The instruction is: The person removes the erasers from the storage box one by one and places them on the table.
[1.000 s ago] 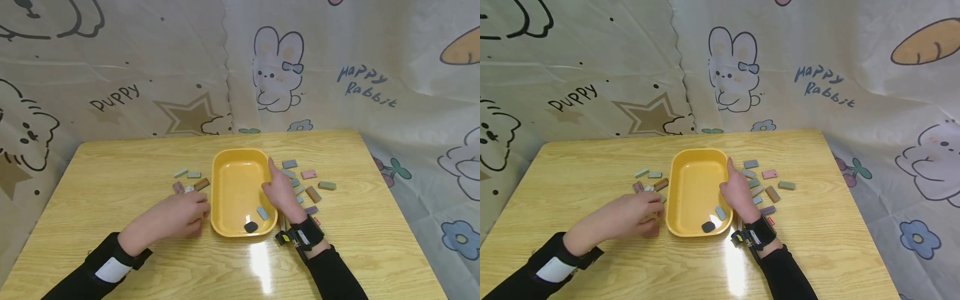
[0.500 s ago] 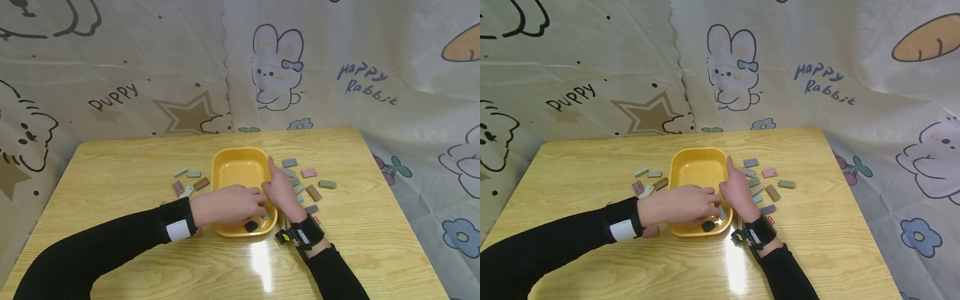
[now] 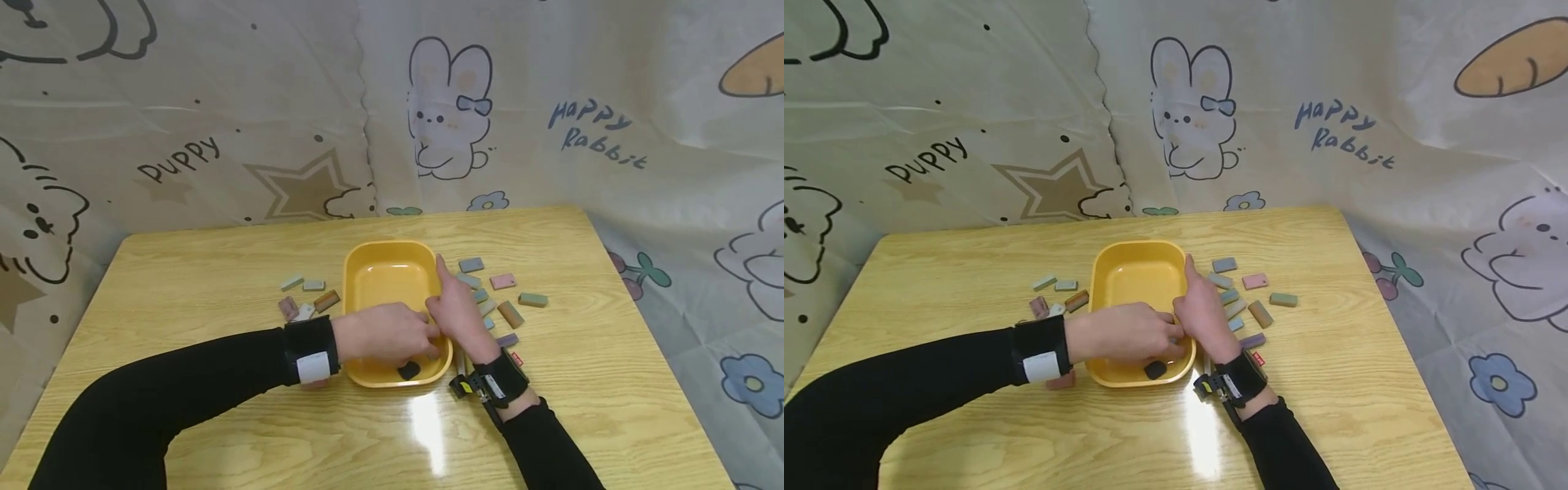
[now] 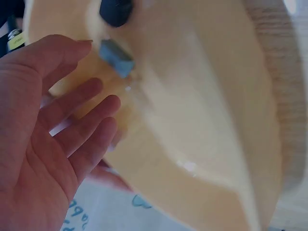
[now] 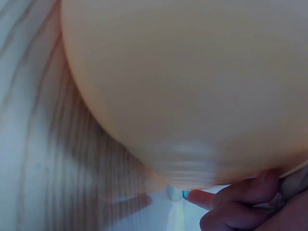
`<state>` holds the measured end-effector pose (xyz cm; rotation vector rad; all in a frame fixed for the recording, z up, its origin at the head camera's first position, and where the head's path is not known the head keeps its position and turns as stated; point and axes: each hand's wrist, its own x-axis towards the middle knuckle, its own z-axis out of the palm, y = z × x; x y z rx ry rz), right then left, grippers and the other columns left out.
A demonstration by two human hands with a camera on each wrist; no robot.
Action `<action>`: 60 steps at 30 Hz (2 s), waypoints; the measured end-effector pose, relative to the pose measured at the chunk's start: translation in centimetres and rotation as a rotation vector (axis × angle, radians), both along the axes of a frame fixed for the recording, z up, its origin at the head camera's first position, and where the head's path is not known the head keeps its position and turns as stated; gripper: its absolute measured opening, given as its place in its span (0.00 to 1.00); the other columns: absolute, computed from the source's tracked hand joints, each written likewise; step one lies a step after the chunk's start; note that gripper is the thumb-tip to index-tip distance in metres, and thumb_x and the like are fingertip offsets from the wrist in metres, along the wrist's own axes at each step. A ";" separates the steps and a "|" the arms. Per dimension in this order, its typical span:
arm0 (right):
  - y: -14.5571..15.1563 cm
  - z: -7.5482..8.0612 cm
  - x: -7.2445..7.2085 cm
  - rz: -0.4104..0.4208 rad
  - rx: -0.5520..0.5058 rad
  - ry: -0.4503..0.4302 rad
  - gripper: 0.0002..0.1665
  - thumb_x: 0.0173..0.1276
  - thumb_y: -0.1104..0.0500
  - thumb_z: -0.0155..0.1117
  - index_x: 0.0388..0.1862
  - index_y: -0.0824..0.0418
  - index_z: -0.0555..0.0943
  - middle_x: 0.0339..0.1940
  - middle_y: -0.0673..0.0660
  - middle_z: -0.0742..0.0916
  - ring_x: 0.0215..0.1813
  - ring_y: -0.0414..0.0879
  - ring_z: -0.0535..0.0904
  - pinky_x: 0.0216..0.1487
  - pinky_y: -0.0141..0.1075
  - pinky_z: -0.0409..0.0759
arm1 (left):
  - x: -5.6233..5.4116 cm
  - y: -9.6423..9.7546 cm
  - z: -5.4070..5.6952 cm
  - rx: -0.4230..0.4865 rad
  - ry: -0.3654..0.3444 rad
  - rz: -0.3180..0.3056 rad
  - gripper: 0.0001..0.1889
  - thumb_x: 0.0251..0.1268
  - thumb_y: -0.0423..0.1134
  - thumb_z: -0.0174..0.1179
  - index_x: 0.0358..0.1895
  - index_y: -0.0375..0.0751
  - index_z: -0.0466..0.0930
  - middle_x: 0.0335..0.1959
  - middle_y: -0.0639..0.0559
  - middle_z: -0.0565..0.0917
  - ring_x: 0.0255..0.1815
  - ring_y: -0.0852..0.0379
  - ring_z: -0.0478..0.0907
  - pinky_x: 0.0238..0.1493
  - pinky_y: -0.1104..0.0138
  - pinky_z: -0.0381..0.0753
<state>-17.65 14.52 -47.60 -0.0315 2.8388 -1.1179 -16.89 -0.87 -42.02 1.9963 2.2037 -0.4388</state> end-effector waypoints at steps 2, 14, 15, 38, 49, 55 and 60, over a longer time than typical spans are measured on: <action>0.0 0.1 0.0 0.002 -0.012 -0.016 0.49 0.60 0.67 0.55 0.79 0.60 0.48 0.19 0.56 0.74 0.14 0.46 0.69 0.18 0.35 0.69 | 0.0 0.1 -0.7 -0.017 0.002 -0.024 0.14 0.63 0.40 0.61 0.52 0.57 0.81 0.49 0.57 0.78 0.38 0.58 0.73 0.36 0.68 0.78; -0.1 0.3 0.1 0.001 -0.030 -0.035 0.48 0.63 0.68 0.54 0.79 0.60 0.46 0.20 0.57 0.76 0.13 0.46 0.70 0.15 0.36 0.70 | 0.4 0.3 -2.2 -0.044 0.096 -0.079 0.13 0.68 0.36 0.58 0.48 0.61 0.81 0.54 0.59 0.77 0.42 0.59 0.74 0.35 0.71 0.74; 0.0 0.2 0.1 0.004 -0.027 -0.030 0.48 0.63 0.68 0.54 0.79 0.60 0.47 0.20 0.57 0.76 0.13 0.46 0.70 0.16 0.36 0.70 | 0.4 0.2 -2.1 -0.031 0.094 -0.078 0.13 0.67 0.36 0.58 0.48 0.61 0.81 0.52 0.60 0.78 0.41 0.59 0.74 0.35 0.71 0.74; -0.5 0.3 0.2 -0.011 -0.020 -0.009 0.48 0.62 0.67 0.56 0.79 0.62 0.47 0.40 0.65 0.84 0.17 0.45 0.72 0.21 0.36 0.74 | 2.2 -15.1 1.0 0.285 -0.049 0.434 0.12 0.51 0.32 0.64 0.38 0.51 0.78 0.30 0.59 0.70 0.28 0.60 0.68 0.23 0.67 0.65; -0.3 0.0 0.2 0.003 -0.018 -0.006 0.48 0.63 0.67 0.54 0.79 0.62 0.46 0.20 0.57 0.77 0.15 0.45 0.70 0.19 0.37 0.73 | 3.9 -19.1 -3.6 0.231 -0.177 0.533 0.14 0.51 0.32 0.67 0.41 0.50 0.81 0.35 0.59 0.74 0.32 0.61 0.71 0.28 0.64 0.75; -0.2 0.0 0.3 -0.004 -0.036 0.004 0.47 0.63 0.67 0.54 0.79 0.62 0.47 0.19 0.57 0.76 0.13 0.45 0.68 0.19 0.37 0.71 | 3.7 -19.1 -3.5 0.249 -0.091 0.504 0.13 0.48 0.35 0.68 0.39 0.51 0.81 0.32 0.59 0.74 0.31 0.61 0.71 0.27 0.64 0.73; -0.3 0.1 0.4 -0.005 -0.039 0.001 0.47 0.63 0.67 0.54 0.79 0.62 0.47 0.18 0.57 0.76 0.13 0.45 0.68 0.19 0.37 0.71 | 2.7 -17.9 -1.5 0.300 -0.035 0.504 0.12 0.51 0.39 0.67 0.41 0.50 0.81 0.30 0.58 0.73 0.28 0.61 0.69 0.25 0.65 0.71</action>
